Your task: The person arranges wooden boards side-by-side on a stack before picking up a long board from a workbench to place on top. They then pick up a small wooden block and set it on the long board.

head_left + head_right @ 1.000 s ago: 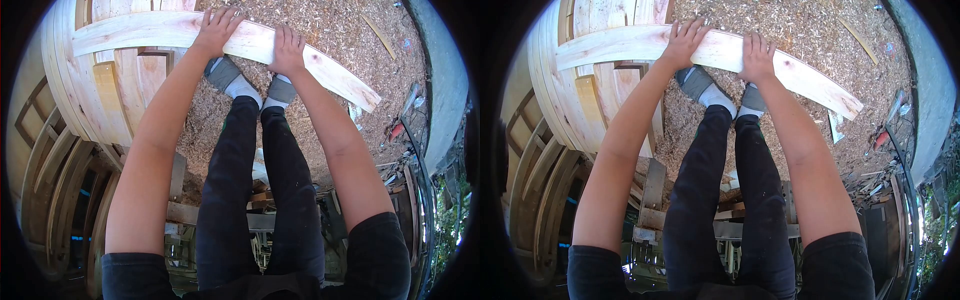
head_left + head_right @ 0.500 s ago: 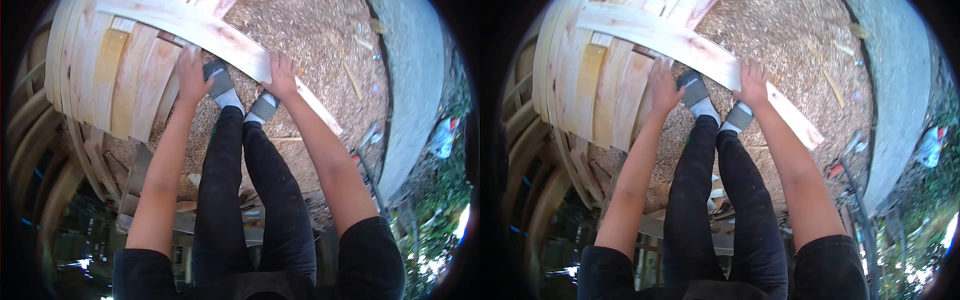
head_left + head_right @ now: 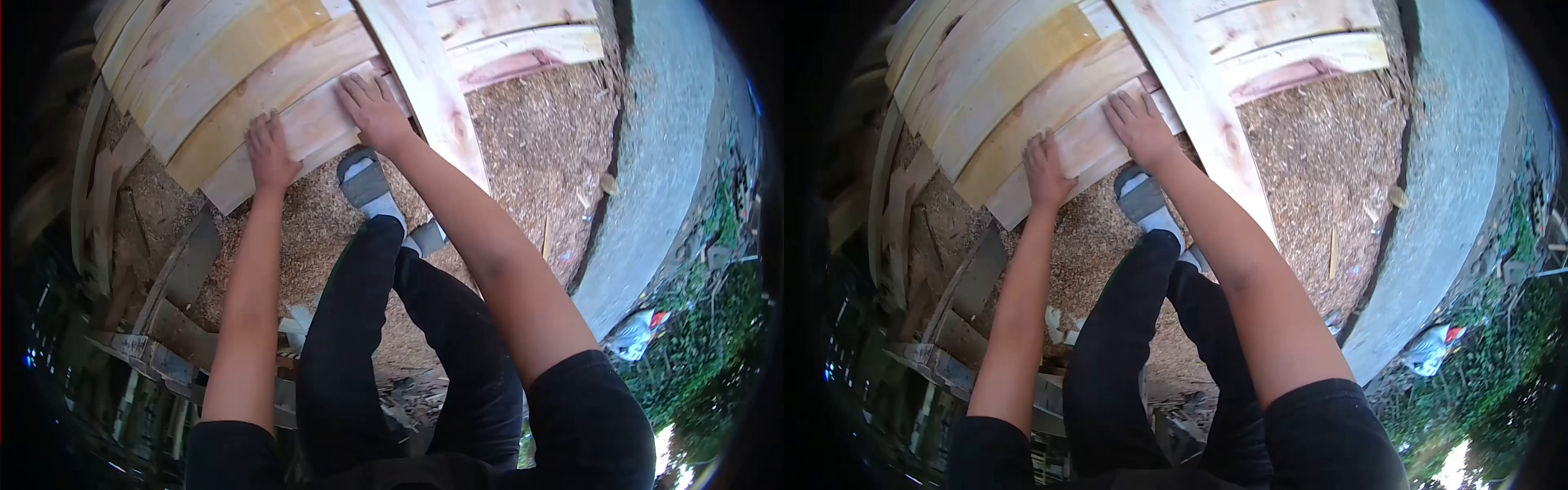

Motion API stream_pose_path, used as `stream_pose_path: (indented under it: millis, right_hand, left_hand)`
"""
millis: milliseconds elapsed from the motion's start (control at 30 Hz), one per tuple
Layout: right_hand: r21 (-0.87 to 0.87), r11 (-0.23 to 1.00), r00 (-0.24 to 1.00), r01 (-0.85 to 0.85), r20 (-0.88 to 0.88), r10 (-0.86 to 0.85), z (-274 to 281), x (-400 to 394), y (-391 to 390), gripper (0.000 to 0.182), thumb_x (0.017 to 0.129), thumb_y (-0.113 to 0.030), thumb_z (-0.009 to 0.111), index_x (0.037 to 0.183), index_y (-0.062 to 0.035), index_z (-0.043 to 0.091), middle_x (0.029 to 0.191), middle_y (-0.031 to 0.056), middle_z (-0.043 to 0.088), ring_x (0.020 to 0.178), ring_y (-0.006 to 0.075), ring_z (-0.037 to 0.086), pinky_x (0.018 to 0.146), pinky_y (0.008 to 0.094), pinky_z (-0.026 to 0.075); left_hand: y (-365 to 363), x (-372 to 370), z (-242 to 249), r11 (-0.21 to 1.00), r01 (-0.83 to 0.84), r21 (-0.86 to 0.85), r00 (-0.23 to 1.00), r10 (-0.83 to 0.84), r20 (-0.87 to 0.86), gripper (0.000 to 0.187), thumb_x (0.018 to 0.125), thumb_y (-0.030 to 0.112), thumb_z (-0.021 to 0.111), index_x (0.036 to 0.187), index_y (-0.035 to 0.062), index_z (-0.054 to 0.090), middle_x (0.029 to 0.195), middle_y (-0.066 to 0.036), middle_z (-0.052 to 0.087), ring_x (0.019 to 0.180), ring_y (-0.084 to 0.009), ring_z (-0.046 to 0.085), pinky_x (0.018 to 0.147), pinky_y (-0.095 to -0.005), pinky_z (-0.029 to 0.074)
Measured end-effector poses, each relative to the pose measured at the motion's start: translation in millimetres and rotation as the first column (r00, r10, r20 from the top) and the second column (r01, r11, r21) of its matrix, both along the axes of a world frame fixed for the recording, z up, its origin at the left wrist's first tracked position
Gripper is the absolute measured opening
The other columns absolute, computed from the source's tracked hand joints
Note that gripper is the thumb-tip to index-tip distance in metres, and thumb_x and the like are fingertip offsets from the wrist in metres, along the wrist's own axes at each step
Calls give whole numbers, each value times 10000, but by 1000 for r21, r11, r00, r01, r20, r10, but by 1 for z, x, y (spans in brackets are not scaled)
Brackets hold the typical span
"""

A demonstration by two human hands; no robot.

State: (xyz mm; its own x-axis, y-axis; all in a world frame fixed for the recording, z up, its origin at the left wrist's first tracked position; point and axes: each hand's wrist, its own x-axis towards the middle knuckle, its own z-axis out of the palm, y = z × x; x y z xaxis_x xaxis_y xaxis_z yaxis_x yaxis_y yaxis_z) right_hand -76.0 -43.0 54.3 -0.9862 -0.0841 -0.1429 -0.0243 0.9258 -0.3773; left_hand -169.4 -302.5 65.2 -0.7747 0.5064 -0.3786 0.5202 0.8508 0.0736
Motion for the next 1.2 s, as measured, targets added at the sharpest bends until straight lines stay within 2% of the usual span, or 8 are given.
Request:
stream_pose_path:
  millis: [67,367,600,700,967,1033,1067,1200]
  right_hand:
    - [157,977,989,-142,-7,144,-7,-21,-6,691,977,-178,618,1637,-49,457,1668,152,479,1580,317,416,1306,566,314]
    - [282,922,963,-266,35,267,5,-52,-3,672,950,-202,644,1570,17,506,1543,192,546,1461,366,496,1295,576,321]
    - [239,921,948,-308,153,278,97,-57,36,659,936,-220,644,1540,17,529,1483,213,572,1436,390,505,1306,574,304]
    - [130,904,913,-407,34,406,148,-68,70,664,940,-199,632,1554,24,517,1467,209,575,1436,383,505,1311,588,290]
    - [31,957,955,-287,89,284,225,-121,218,727,856,-86,672,1536,96,491,1435,257,546,1386,419,507,1272,662,317]
    - [32,965,964,-261,65,259,225,-128,276,733,828,-53,674,1522,101,496,1426,271,539,1394,444,496,1276,668,307]
    - [63,973,974,-220,66,216,218,-135,307,739,816,-35,669,1521,105,494,1428,276,538,1399,452,493,1278,675,300]
    - [54,990,985,-134,115,127,166,-162,439,769,775,-22,667,1512,112,492,1424,296,536,1404,478,483,1277,683,289]
  left_hand:
    - [-4,0,-2,997,28,77,1000,-27,-10,1297,565,196,1017,1662,40,344,1533,-221,446,1494,-448,416,1326,-579,283]
    - [-6,-19,15,983,-20,183,995,3,96,1175,534,182,988,1564,46,440,1431,-212,493,1383,-442,480,1244,-550,370]
    - [28,-1,91,963,-96,250,983,53,173,1157,541,193,976,1560,46,447,1421,-215,503,1350,-447,494,1194,-558,387]
    - [64,-4,145,948,-138,288,973,76,217,1179,549,207,980,1581,50,431,1422,-210,500,1355,-447,489,1196,-568,382]
    - [199,-74,222,891,-119,438,978,31,204,1309,547,272,1017,1654,54,354,1486,-218,477,1405,-453,458,1246,-606,337]
    - [229,-111,223,941,22,338,991,-65,117,1309,577,275,1010,1672,64,325,1502,-225,477,1434,-445,451,1307,-625,276]
    - [245,-126,213,956,-5,295,980,-55,193,1297,592,280,1004,1679,71,329,1507,-221,480,1461,-438,442,1346,-631,216]
    - [322,-185,128,961,52,272,967,-117,227,1291,602,272,1001,1687,72,333,1517,-211,481,1475,-435,438,1343,-625,229]
